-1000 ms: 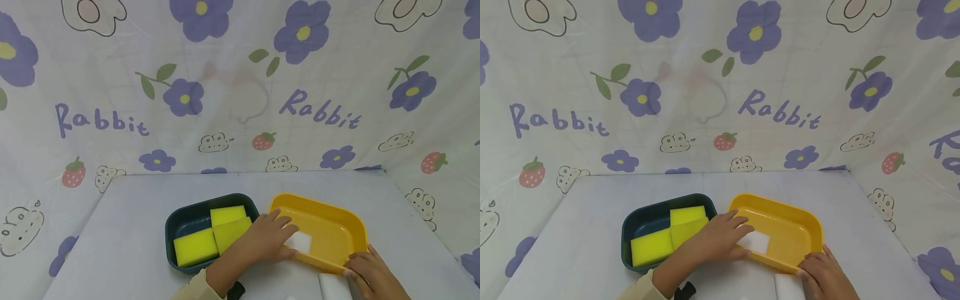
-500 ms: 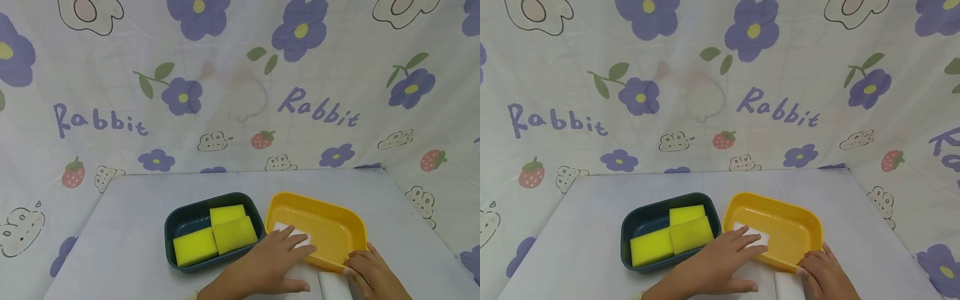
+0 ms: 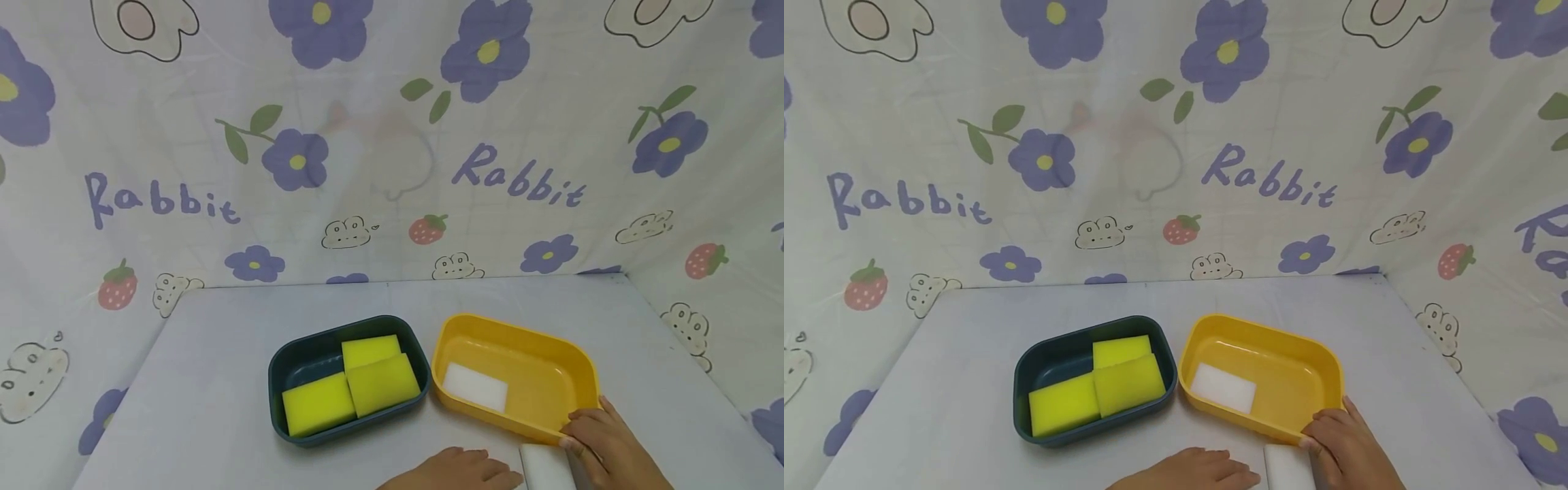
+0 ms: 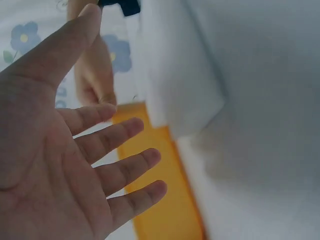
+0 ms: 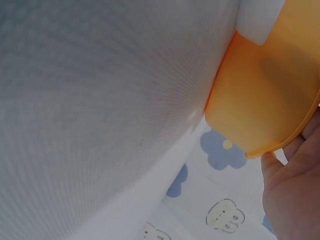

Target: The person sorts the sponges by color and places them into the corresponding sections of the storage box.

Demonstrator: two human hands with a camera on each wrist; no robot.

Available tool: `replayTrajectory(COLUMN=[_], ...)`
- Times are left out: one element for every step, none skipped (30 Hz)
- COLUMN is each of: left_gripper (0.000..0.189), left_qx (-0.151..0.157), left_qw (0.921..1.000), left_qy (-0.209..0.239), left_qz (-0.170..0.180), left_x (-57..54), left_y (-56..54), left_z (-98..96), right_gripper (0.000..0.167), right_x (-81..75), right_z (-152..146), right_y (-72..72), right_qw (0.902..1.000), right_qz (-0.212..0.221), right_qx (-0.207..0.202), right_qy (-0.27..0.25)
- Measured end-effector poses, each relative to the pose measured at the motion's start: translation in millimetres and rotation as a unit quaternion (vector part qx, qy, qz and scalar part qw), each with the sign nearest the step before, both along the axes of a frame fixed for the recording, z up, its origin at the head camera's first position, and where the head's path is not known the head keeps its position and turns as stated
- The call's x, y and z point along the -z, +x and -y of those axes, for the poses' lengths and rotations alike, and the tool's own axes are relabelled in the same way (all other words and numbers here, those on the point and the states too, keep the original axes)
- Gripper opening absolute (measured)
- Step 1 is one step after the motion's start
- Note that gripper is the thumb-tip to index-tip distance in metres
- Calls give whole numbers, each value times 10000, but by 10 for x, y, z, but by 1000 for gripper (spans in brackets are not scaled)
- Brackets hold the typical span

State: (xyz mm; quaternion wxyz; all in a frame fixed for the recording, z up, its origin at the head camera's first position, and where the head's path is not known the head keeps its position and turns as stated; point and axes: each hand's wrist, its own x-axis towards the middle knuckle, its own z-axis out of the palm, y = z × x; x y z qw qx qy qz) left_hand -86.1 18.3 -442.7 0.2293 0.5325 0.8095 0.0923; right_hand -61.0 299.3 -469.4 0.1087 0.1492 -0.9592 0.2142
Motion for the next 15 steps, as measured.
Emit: replayTrajectory(left_gripper=[51, 49, 46, 44, 43, 42, 40, 39, 38, 37, 36, 35, 35, 35, 35], left_qx=[-41, -85, -122, -159, -104, 7, 85, 175, 260, 317, 361, 360, 306, 299, 297], left_qw=[9999, 9997, 9995, 9991, 9992, 9989, 9978, 9959, 9925, 9890, 9855, 9837, 9847, 9850, 9853], left_qy=[52, 71, 133, 223, 330, 465, 608, 729, 890, 1012, 1115, 1172, 1175, 1171, 1162], left_qz=[108, 213, 275, 314, 207, -3, -231, -510, -801, -1030, -1223, -1313, -1247, -1232, -1217], left_x=[51, 101, 149, 200, 253, 301, 348, 388, 426, 455, 477, 490, 494, 499, 498], left_y=[15, 31, 47, 65, 80, 100, 124, 147, 165, 181, 195, 205, 206, 205, 204], left_z=[-5, -10, -15, -18, -17, -5, 11, 26, 42, 62, 82, 96, 99, 99, 102], right_gripper=[13, 11, 10, 11, 10, 11, 13, 14, 16, 18, 18, 19, 19, 18, 17], right_x=[-4, -7, -9, -8, -8, -6, -4, -1, 3, 6, 7, 7, 7, 6, 6], right_z=[2, 1, 1, 0, -1, -3, -4, -6, -8, -9, -11, -13, -14, -15, -16], right_y=[0, -2, -4, -4, -6, -6, -7, -7, -6, -5, -5, -6, -7, -8, -9], right_qw=[10000, 10000, 10000, 10000, 10000, 10000, 10000, 10000, 10000, 10000, 10000, 10000, 10000, 10000, 10000], right_qz=[-24, -13, -6, -10, 0, 2, 2, -8, -34, -51, -53, -57, -51, -50, -45], right_qx=[5, 5, 3, 6, 4, -2, 0, -8, -18, -19, -29, -33, -34, -36, -35], right_qy=[1, 2, -5, -5, -14, -22, -26, -26, -27, -27, -34, -34, -35, -32, -25])
